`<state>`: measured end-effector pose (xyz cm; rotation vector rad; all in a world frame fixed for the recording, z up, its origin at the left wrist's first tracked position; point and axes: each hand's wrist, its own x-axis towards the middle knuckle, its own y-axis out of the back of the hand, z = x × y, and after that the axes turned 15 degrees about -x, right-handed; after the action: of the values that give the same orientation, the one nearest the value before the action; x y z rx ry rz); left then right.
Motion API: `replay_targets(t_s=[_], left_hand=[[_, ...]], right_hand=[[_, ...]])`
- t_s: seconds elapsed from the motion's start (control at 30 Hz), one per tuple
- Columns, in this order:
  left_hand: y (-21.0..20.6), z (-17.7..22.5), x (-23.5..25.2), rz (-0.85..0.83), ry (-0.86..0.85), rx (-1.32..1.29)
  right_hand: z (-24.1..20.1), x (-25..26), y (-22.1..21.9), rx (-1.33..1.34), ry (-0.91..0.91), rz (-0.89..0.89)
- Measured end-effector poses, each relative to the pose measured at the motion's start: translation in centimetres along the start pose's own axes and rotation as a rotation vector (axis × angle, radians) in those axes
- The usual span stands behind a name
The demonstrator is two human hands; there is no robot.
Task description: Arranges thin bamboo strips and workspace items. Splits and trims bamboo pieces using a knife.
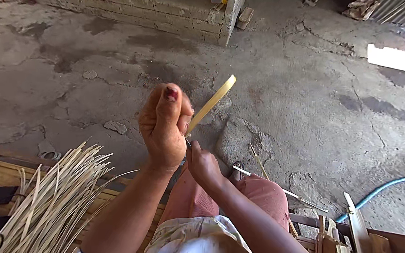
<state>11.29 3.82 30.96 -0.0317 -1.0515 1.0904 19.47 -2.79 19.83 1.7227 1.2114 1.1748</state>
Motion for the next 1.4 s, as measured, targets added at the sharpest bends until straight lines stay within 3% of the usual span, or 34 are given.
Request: replay_targets(t_s=[0.1,0.2,0.23,0.3,0.33,0.4,0.5,0.6,0.63,0.67,0.73,0.77,0.83,0.97,1.0,1.07,1.1,1.17,1.3,1.4], left_hand=[[0.0,-0.1,0.6,-0.002,-0.016,-0.001],[0.3,0.1,0.5,0.004,-0.018,0.006],[0.3,0.2,0.4,0.008,-0.017,0.007],[0.1,0.1,0.0,0.012,-0.019,0.008],[-0.1,-0.1,-0.2,0.008,-0.018,0.010],[-0.6,-0.1,-0.8,-0.013,-0.002,0.009],[-0.5,-0.2,-0.2,-0.002,-0.024,0.008],[-0.3,0.2,-0.6,-0.010,-0.022,0.012],[-0.3,0.2,-0.7,-0.007,-0.024,0.012],[-0.3,0.3,-0.9,-0.001,-0.023,0.014],[-0.4,0.2,-1.2,0.011,-0.030,0.020],[-0.6,0.2,-1.5,0.005,-0.029,0.018],[-1.0,0.2,-1.6,-0.009,-0.023,0.016],[-0.5,0.6,-1.6,-0.009,-0.030,0.014],[-0.4,0.6,-1.6,-0.008,-0.035,0.017],[-0.5,0.6,-1.8,0.011,-0.041,0.028],[-0.6,0.5,-2.1,0.013,-0.040,0.029],[-1.1,0.4,-2.5,-0.009,-0.033,0.017],[-0.7,0.4,-2.4,-0.043,-0.017,0.018],[-1.8,1.2,-2.3,-0.158,0.067,-0.010]], right_hand=[[0.5,1.1,-0.9,0.064,-0.013,-0.115],[0.0,1.8,2.8,0.090,-0.041,-0.399],[-0.4,1.6,4.0,0.053,-0.025,-0.350],[-0.9,0.7,4.0,-0.006,0.028,-0.040],[-0.8,0.4,2.9,-0.019,0.026,0.022],[0.0,-0.2,-0.5,0.007,-0.018,-0.020],[0.7,1.4,-0.2,0.174,-0.029,-0.280],[0.3,2.1,3.4,0.085,-0.034,-0.522],[-0.3,1.7,4.9,0.022,-0.031,-0.494],[-0.7,1.0,5.4,-0.012,-0.011,-0.351],[-0.6,-0.3,3.4,-0.031,0.029,-0.044],[-0.3,-0.7,1.4,-0.003,0.021,-0.027],[0.5,-0.6,-1.2,0.090,-0.014,-0.120],[0.3,1.0,3.6,0.168,-0.056,-0.532],[-0.1,0.8,5.1,0.123,-0.035,-0.475],[-0.5,-0.4,4.5,0.040,0.011,-0.177],[-0.4,-0.9,2.9,0.032,-0.009,-0.170],[0.4,-1.0,-0.1,0.062,-0.075,-0.324],[0.9,0.5,2.3,0.137,-0.123,-0.582],[1.3,-0.1,5.6,0.312,-0.205,-0.351]])
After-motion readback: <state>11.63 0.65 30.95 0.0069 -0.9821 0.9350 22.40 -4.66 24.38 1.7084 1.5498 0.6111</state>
